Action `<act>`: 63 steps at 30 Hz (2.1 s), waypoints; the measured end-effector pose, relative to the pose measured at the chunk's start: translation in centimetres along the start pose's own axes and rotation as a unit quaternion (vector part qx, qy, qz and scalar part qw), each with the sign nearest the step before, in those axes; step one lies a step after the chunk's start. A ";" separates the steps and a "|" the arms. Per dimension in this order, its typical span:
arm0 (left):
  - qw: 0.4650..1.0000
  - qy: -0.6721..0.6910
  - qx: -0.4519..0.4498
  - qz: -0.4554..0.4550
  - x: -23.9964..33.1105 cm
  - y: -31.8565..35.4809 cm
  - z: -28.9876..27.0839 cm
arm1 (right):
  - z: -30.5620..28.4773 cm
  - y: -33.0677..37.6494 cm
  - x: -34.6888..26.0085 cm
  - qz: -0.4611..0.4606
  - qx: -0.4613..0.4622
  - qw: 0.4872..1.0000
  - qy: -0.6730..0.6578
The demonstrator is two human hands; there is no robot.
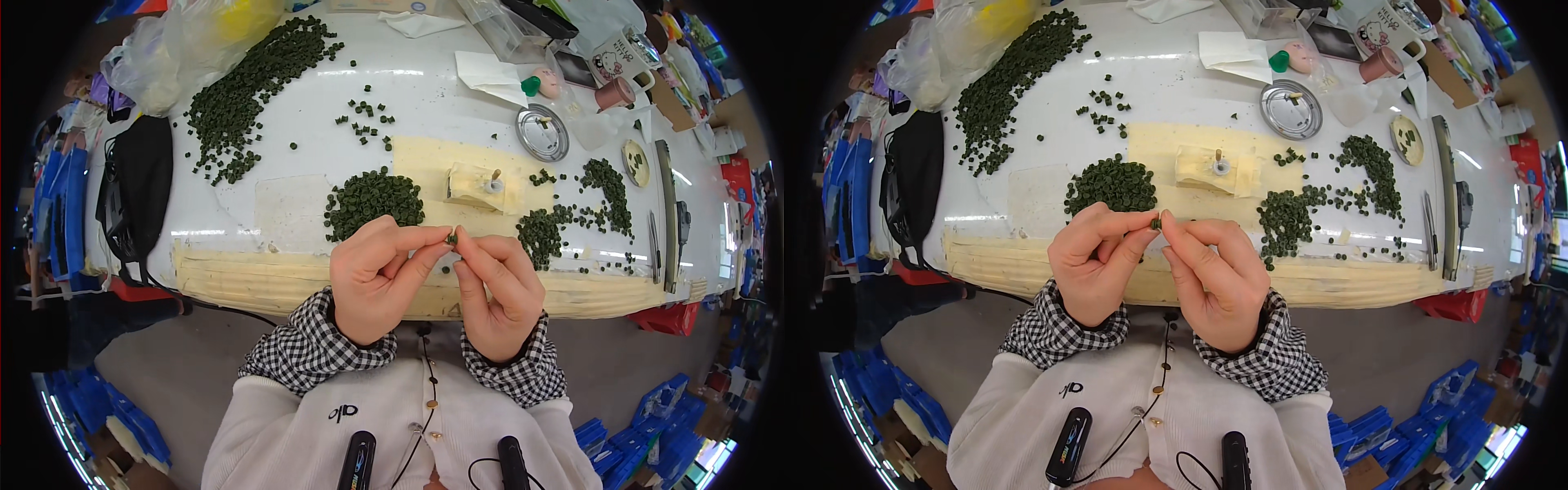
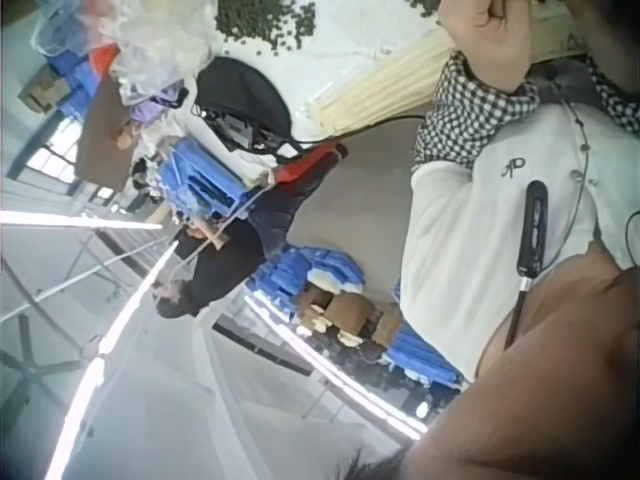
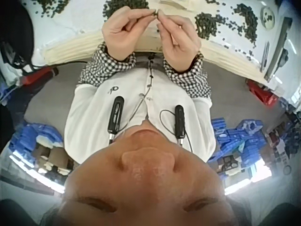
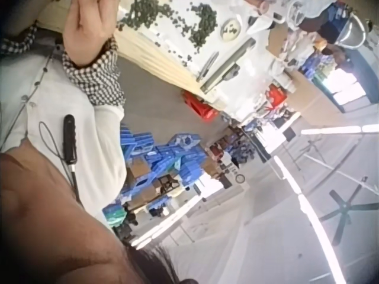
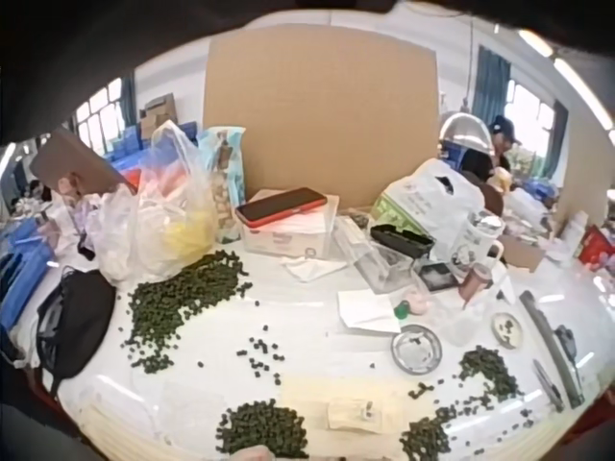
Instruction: Assembling small green toy components into a yellow base at a workshop table.
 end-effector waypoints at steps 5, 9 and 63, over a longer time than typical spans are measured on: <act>1.000 0.001 0.002 -0.021 -0.1 0.0 0.0 | -0.1 0.1 0.2 0.005 0.000 1.000 -0.004; 1.000 -0.008 -0.008 -0.011 -0.1 -0.1 0.0 | -0.2 0.0 0.3 0.018 -0.005 1.000 -0.021; 0.995 -0.033 -0.080 0.042 0.3 -0.6 0.2 | -1.2 -1.0 1.1 0.015 -0.012 1.000 -0.016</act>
Point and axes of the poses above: each hand's wrist, its own y-axis away from the middle knuckle, its own z-axis out of the palm, x = y × z, the point moved 3 cm from there along -y, towards the middle knuckle, and after that the axes turned 13 degrees about z, right-handed, at the moved point
